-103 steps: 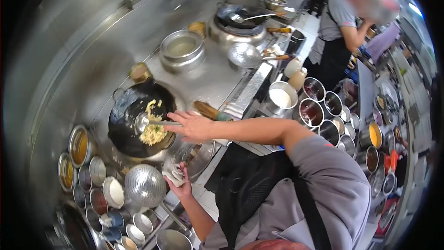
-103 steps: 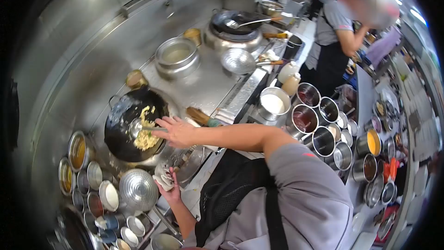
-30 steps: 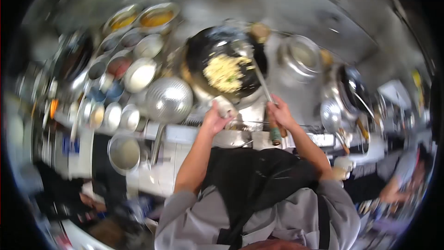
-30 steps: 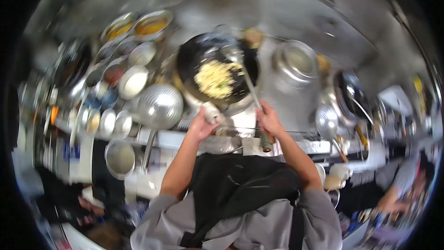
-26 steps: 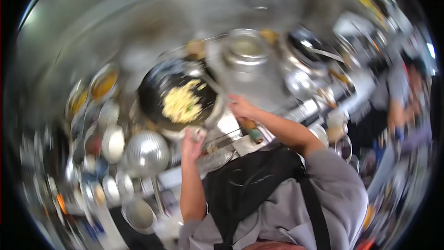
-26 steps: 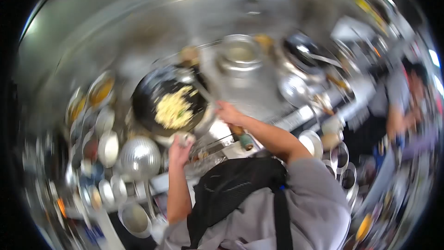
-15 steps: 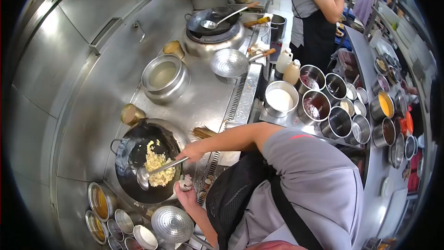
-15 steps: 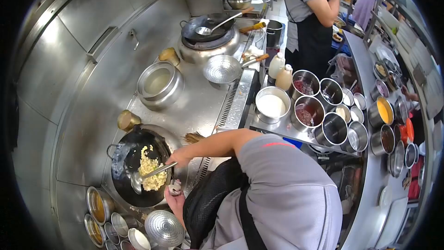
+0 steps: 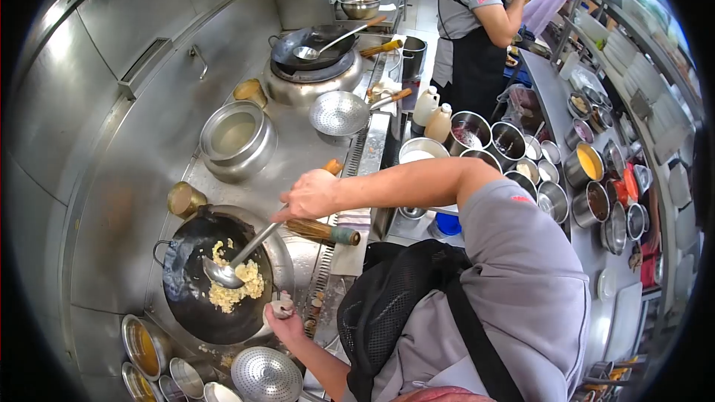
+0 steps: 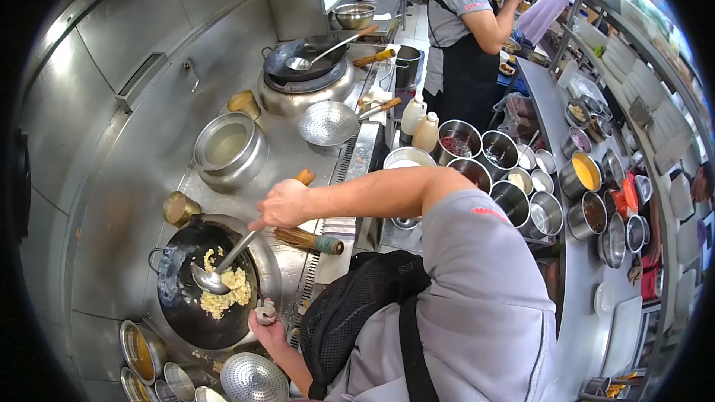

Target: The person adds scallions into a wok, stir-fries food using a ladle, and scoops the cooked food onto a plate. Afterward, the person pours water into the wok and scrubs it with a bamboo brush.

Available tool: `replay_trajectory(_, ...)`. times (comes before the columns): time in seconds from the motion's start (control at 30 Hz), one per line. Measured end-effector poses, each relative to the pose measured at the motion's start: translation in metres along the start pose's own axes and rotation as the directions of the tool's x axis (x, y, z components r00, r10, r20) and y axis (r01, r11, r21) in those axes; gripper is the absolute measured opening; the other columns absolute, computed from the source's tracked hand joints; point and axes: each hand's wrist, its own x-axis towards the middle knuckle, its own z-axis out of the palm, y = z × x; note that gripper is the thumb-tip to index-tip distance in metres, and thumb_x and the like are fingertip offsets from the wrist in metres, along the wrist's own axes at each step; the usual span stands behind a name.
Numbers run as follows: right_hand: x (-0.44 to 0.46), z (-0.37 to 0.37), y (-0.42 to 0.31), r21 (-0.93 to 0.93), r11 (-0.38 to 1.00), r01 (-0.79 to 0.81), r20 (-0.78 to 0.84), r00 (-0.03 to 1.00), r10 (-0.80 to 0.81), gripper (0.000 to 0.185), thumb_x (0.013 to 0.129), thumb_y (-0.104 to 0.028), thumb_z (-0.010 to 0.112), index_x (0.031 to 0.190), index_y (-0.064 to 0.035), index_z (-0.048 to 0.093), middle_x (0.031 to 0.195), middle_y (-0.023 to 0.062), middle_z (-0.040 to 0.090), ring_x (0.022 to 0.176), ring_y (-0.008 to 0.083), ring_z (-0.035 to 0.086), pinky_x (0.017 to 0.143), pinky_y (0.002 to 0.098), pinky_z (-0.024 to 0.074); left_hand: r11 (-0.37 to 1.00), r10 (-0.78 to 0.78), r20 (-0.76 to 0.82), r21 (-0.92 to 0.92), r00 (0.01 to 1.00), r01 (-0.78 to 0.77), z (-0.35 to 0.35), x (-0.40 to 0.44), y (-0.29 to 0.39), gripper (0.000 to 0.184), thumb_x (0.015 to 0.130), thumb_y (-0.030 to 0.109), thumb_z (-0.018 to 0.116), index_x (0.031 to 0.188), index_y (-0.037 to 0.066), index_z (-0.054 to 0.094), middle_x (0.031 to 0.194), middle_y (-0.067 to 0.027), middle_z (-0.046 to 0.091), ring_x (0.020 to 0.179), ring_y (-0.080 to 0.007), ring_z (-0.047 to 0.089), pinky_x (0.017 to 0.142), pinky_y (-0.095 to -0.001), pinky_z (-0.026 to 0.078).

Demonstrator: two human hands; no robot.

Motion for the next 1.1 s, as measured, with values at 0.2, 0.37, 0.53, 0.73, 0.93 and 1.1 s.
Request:
replay_trajectory(0.2,0.001,-0.032,-0.030,0.073,0.986,-0.152,0.303,0.945,0.124,0.041,0.092,-0.013,0.055,0.131,-0.0227,0.065,0.106,0.0153,0.073,0.102,0.0374,0.072,0.081,0.0466,0.0599,0.999,0.002,-0.062,-0.046,0.998,-0.005,0.007,0.002,-0.004,0.036,0.099,0.025,0.059,0.125,-0.001,0.056,0.126,-0.0157,0.064,0.117,-0.0359,0.063,0.096,-0.0430,0.057)
replay_trajectory(0.37,0.055,0.117,-0.017,0.528,0.816,-0.235,0.286,0.954,0.090,0.047,0.098,-0.022,0.057,0.145,-0.0169,0.051,0.116,0.0211,0.070,0.108,0.0408,0.066,0.095,0.0520,0.0509,0.993,0.047,0.040,-0.107,0.998,-0.043,0.001,0.002,-0.011,0.029,0.098,0.016,0.060,0.122,0.000,0.058,0.119,-0.0153,0.067,0.111,-0.0365,0.066,0.099,-0.0462,0.054)
replay_trajectory(0.53,0.083,0.105,-0.078,0.797,0.359,-0.485,0.403,0.871,0.280,0.050,0.104,-0.027,0.053,0.149,-0.0060,0.045,0.105,0.0293,0.070,0.097,0.0449,0.069,0.090,0.0479,0.0549,0.991,0.080,0.041,-0.115,0.996,-0.075,0.006,-0.005,-0.011,0.035,0.097,0.019,0.064,0.125,0.001,0.053,0.119,-0.0173,0.064,0.111,-0.0394,0.065,0.092,-0.0453,0.057)
replay_trajectory(0.73,0.116,0.147,-0.137,0.871,0.315,-0.378,0.352,0.926,0.138,0.059,0.103,-0.032,0.058,0.155,-0.0116,0.039,0.072,0.0113,0.059,0.056,0.0168,0.060,0.046,0.0349,0.0513,0.992,0.116,-0.017,-0.049,0.993,-0.117,0.003,0.001,-0.011,0.032,0.097,0.018,0.064,0.122,0.001,0.054,0.110,-0.0146,0.065,0.102,-0.0353,0.069,0.076,-0.0418,0.060)
replay_trajectory(0.93,0.112,0.123,-0.121,0.925,0.125,-0.360,0.324,0.915,0.240,0.057,0.105,-0.028,0.056,0.156,-0.0091,0.039,0.074,0.0031,0.056,0.050,0.0114,0.051,0.041,0.0295,0.0462,0.983,0.173,-0.086,-0.040,0.981,-0.177,0.018,-0.012,-0.006,0.017,0.097,0.016,0.064,0.106,0.003,0.060,0.096,-0.0113,0.066,0.080,-0.0264,0.067,0.059,-0.0370,0.055)
replay_trajectory(1.1,0.146,0.141,-0.122,0.864,0.369,-0.342,0.296,0.939,0.176,0.057,0.103,-0.028,0.057,0.155,-0.0100,0.041,0.085,0.0176,0.071,0.061,0.0251,0.065,0.054,0.0395,0.0566,0.991,0.135,-0.143,-0.004,0.981,-0.137,0.020,-0.008,-0.001,0.019,0.094,0.015,0.064,0.106,0.002,0.060,0.097,-0.0120,0.065,0.081,-0.0263,0.067,0.056,-0.0381,0.055)
